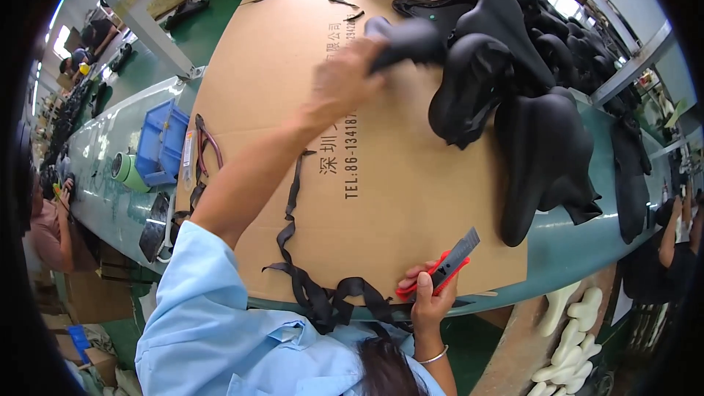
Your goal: Trim excess material from the edges of bicycle seats using a utility knife.
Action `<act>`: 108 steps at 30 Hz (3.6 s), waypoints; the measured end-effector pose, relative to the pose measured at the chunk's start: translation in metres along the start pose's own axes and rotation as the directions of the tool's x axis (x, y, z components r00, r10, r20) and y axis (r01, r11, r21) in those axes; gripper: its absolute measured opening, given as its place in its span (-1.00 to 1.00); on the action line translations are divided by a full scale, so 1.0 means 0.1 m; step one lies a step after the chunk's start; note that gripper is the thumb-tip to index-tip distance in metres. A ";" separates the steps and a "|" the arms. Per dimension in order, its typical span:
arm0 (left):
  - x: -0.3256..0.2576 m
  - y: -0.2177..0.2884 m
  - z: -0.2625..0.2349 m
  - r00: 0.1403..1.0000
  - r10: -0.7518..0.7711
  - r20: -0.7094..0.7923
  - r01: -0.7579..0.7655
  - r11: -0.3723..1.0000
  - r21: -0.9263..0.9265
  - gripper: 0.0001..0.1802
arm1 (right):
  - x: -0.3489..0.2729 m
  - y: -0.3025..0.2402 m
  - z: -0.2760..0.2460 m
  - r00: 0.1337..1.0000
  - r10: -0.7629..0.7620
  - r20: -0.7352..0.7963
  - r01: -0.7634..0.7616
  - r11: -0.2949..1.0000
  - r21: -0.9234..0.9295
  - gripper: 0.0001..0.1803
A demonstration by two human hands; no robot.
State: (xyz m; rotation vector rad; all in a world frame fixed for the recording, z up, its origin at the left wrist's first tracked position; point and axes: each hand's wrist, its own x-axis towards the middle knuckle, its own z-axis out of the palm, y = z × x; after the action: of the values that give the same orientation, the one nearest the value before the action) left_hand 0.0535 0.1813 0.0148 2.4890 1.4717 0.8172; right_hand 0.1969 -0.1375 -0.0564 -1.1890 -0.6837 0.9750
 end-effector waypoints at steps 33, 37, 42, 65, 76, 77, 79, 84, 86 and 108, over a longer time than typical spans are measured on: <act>-2.00 0.87 -0.34 0.940 -0.287 0.187 0.336 0.879 -0.339 -0.73 | 0.41 -0.63 0.63 0.911 -0.001 0.411 0.318 0.635 -0.704 -0.60; -2.06 0.89 -0.33 0.929 -0.308 0.205 0.363 0.868 -0.338 -0.78 | 0.27 -0.52 0.67 0.930 0.028 0.367 0.236 0.720 -0.653 -0.62; -2.09 0.82 -0.35 0.909 -0.367 0.200 0.418 0.782 -0.463 -0.82 | 0.36 -0.76 0.48 0.908 0.003 0.419 0.296 0.702 -0.647 -0.46; -2.19 0.72 -0.46 0.888 -0.294 0.353 0.338 -0.101 -0.936 -0.91 | -0.54 -1.09 -0.08 0.859 0.253 0.444 0.324 0.401 -0.856 -0.41; -2.16 0.49 -0.76 0.868 0.465 0.176 -0.394 0.859 -0.325 -0.77 | -0.69 -0.66 -0.41 0.947 -0.148 0.284 0.317 0.551 -0.772 -0.44; -2.14 0.45 -0.70 0.862 0.447 0.240 -0.327 0.851 -0.411 -0.80 | -0.62 -0.68 -0.36 0.948 -0.149 0.280 0.315 0.549 -0.774 -0.44; -2.13 0.45 -0.69 0.858 0.420 0.296 -0.250 0.845 -0.473 -0.86 | -0.49 -0.77 -0.23 0.751 -0.100 0.653 0.638 0.364 -0.679 -0.37; -2.13 0.44 -0.61 0.901 0.333 0.277 -0.186 0.876 -0.446 -0.92 | -0.38 -0.87 0.01 0.717 0.028 0.697 0.678 0.206 -0.706 -0.37; -2.11 0.44 -0.61 0.912 0.320 0.258 -0.170 0.865 -0.471 -0.93 | -0.30 -0.86 0.09 0.680 0.028 0.732 0.733 -0.004 -0.681 -0.34; -1.68 0.70 -0.31 0.825 0.111 0.553 0.287 0.762 -0.580 -0.79 | -0.36 -0.92 0.24 0.774 0.590 0.231 -0.526 0.802 -0.285 -0.39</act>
State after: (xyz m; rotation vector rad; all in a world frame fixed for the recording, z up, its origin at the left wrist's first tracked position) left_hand 0.0285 -0.0016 0.0032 1.8610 0.8815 0.3987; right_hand 0.1843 -0.1659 0.0403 -1.4824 -0.6972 1.6589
